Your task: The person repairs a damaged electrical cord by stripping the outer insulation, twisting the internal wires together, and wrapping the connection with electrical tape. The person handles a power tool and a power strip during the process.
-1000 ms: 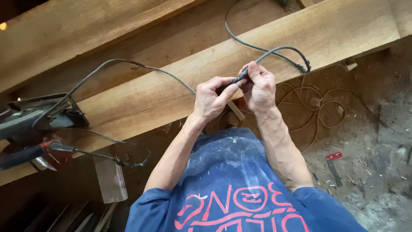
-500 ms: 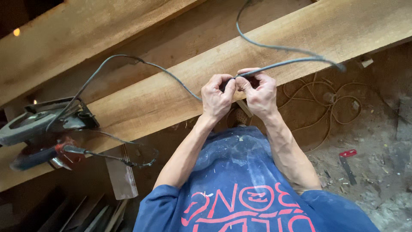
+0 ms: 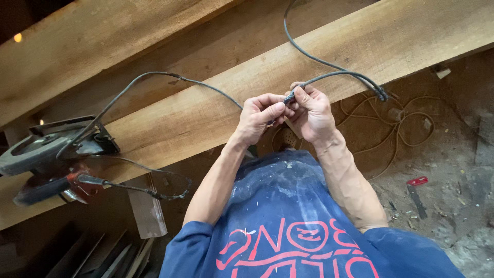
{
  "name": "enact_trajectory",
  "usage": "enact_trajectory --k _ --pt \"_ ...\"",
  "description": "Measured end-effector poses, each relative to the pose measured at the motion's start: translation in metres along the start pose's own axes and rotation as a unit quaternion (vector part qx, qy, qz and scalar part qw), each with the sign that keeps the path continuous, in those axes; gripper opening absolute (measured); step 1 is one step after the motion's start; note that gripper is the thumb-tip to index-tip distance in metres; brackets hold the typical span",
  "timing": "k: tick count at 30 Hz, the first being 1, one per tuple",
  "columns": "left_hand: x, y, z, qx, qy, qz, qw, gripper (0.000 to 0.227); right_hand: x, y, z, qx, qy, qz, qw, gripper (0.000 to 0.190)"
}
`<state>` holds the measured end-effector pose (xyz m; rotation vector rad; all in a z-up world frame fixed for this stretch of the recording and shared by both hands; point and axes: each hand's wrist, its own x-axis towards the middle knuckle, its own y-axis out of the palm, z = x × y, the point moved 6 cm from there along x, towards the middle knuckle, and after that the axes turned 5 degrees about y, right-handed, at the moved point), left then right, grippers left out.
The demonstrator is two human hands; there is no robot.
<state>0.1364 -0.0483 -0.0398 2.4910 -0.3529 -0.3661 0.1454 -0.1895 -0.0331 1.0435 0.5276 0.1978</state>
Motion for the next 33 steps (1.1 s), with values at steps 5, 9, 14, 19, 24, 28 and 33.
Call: enact_trajectory --k 5,9,14,19,24,28,33 --pt "-0.002 0.0 -0.003 0.014 0.027 -0.055 0.998 0.021 -0.001 -0.006 -0.003 -0.15 -0.034 -0.042 0.987 0.016" --pt "-0.005 0.001 -0.011 0.154 0.051 -0.093 0.982 0.024 0.006 -0.022 -0.006 -0.22 -0.117 -0.073 0.966 0.015" --pt "-0.016 0.011 -0.024 0.27 0.122 -0.094 0.951 0.023 0.011 -0.037 -0.017 -0.239 -0.13 -0.113 0.956 0.017" --pt "-0.028 0.03 -0.043 0.56 0.255 -0.101 0.782 0.013 0.009 -0.024 -0.015 -0.303 -0.122 -0.082 0.941 0.018" --pt "-0.024 0.019 -0.05 0.601 0.236 0.009 0.764 0.011 0.003 -0.024 -0.015 -0.272 0.104 -0.057 0.955 0.026" --pt "-0.016 0.005 -0.051 0.472 0.181 -0.002 0.863 0.014 0.005 -0.024 -0.005 -0.188 0.153 -0.028 0.97 0.022" --pt "-0.022 0.001 -0.041 0.447 0.092 -0.08 0.886 0.018 0.012 -0.03 0.007 -0.205 -0.011 -0.061 0.977 0.018"
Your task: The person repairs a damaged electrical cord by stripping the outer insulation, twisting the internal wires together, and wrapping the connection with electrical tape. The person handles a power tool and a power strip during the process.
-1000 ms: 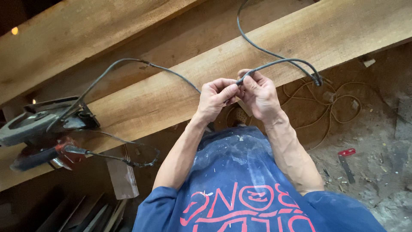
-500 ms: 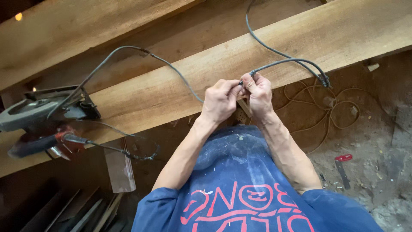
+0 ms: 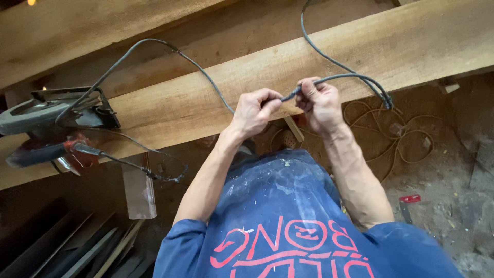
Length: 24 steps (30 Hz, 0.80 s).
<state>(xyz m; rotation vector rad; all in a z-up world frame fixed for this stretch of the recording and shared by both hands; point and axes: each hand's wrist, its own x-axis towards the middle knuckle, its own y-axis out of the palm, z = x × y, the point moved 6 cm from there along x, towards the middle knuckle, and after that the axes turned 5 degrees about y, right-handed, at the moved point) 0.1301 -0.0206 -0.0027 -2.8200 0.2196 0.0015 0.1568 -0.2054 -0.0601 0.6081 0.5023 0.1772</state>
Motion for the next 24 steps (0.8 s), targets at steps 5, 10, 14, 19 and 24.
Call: enact_trajectory --k 5,10,14,19,24 --pt "-0.001 0.017 0.001 -0.024 -0.007 -0.019 1.0 0.019 -0.001 0.002 -0.01 -0.096 -0.058 -0.005 0.994 0.019" --pt "-0.003 0.02 -0.002 0.045 0.08 -0.145 0.985 0.015 -0.011 0.011 -0.001 -0.185 -0.103 -0.028 0.977 0.024" --pt "-0.006 0.025 0.002 0.086 0.105 -0.219 0.966 0.013 -0.021 0.019 0.009 -0.23 -0.132 -0.008 0.964 0.028" --pt "0.001 0.045 0.037 -0.353 -0.107 -0.025 0.929 0.021 -0.01 0.012 -0.003 0.064 0.008 0.014 0.998 0.026" --pt "-0.003 0.046 0.037 -0.475 -0.182 0.094 0.855 0.024 -0.01 0.012 -0.011 0.116 0.044 0.059 0.99 0.026"
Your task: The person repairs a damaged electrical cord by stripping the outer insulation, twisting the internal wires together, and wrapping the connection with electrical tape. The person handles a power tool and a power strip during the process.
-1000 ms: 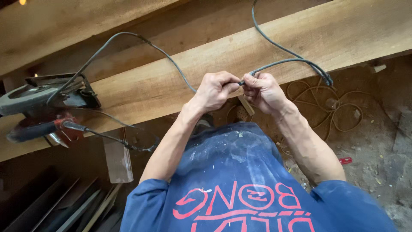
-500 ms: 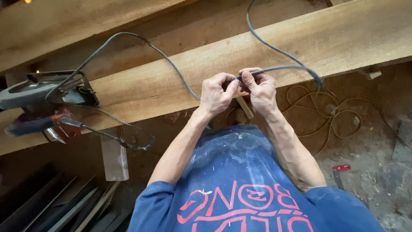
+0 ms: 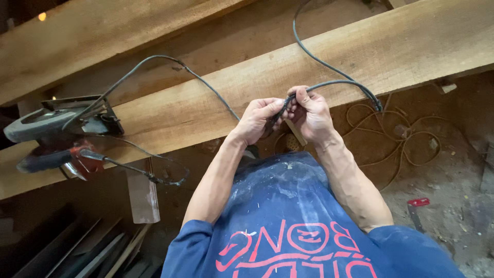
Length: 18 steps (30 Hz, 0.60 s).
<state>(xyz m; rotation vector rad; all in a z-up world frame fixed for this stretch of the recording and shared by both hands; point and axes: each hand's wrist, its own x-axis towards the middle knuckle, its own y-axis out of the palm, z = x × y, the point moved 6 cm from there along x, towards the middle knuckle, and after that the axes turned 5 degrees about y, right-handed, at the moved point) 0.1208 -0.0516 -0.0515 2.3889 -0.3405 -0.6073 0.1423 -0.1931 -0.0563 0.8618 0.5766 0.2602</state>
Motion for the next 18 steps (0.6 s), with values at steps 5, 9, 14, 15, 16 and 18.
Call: enact_trajectory --k 5,9,14,15,16,18 --pt "-0.003 0.0 0.009 -0.038 -0.051 0.026 0.998 0.022 -0.001 0.006 -0.003 0.012 0.018 0.046 0.999 0.026" --pt "0.0 0.005 0.006 0.03 0.121 0.004 0.992 0.018 0.005 0.009 -0.007 0.049 0.014 0.034 0.998 0.026" --pt "-0.008 0.006 -0.001 0.16 0.203 -0.021 0.966 0.016 0.012 0.014 -0.015 0.067 0.003 0.036 0.997 0.021" --pt "-0.01 0.007 -0.004 0.172 0.207 -0.018 0.963 0.016 0.014 0.015 -0.015 0.07 0.003 0.033 0.997 0.02" --pt "-0.014 0.006 -0.008 0.185 0.211 -0.016 0.96 0.015 0.016 0.016 -0.017 0.073 0.006 0.03 0.997 0.02" --pt "-0.019 0.005 -0.014 0.19 0.204 -0.015 0.96 0.015 0.017 0.017 -0.017 0.064 0.01 0.022 0.998 0.022"
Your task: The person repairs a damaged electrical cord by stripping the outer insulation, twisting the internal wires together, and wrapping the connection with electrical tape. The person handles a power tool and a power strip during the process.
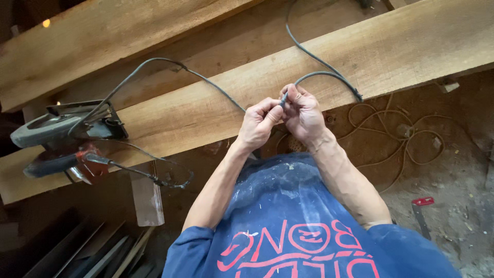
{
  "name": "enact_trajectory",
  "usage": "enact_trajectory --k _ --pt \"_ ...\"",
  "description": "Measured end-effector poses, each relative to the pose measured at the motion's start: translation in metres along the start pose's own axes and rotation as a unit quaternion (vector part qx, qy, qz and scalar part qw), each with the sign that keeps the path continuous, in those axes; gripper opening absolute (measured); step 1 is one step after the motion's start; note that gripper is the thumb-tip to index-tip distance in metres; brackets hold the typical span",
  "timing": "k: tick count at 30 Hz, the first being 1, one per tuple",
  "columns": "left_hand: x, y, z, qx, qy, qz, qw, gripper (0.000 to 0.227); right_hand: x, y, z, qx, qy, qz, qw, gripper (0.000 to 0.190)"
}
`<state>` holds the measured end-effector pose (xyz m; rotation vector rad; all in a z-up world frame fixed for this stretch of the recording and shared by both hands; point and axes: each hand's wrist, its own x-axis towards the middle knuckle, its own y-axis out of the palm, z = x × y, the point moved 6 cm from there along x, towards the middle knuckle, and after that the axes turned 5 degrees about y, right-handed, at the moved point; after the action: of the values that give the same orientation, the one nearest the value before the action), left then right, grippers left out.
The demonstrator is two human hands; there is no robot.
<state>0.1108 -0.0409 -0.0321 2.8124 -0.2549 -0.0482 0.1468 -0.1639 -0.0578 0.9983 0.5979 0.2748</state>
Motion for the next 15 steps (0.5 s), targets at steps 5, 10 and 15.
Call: enact_trajectory --k 5,10,15 --pt "-0.004 0.001 -0.016 0.004 0.013 -0.052 0.999 0.018 -0.005 0.012 0.01 -0.061 -0.057 -0.026 0.996 0.018" --pt "-0.011 -0.01 -0.039 0.262 0.096 -0.178 0.944 0.013 -0.023 0.034 0.02 -0.295 -0.194 -0.094 0.931 0.018" --pt "-0.011 -0.011 -0.061 0.398 0.212 -0.204 0.869 0.007 -0.022 0.044 0.015 -0.33 -0.178 -0.111 0.92 0.022"
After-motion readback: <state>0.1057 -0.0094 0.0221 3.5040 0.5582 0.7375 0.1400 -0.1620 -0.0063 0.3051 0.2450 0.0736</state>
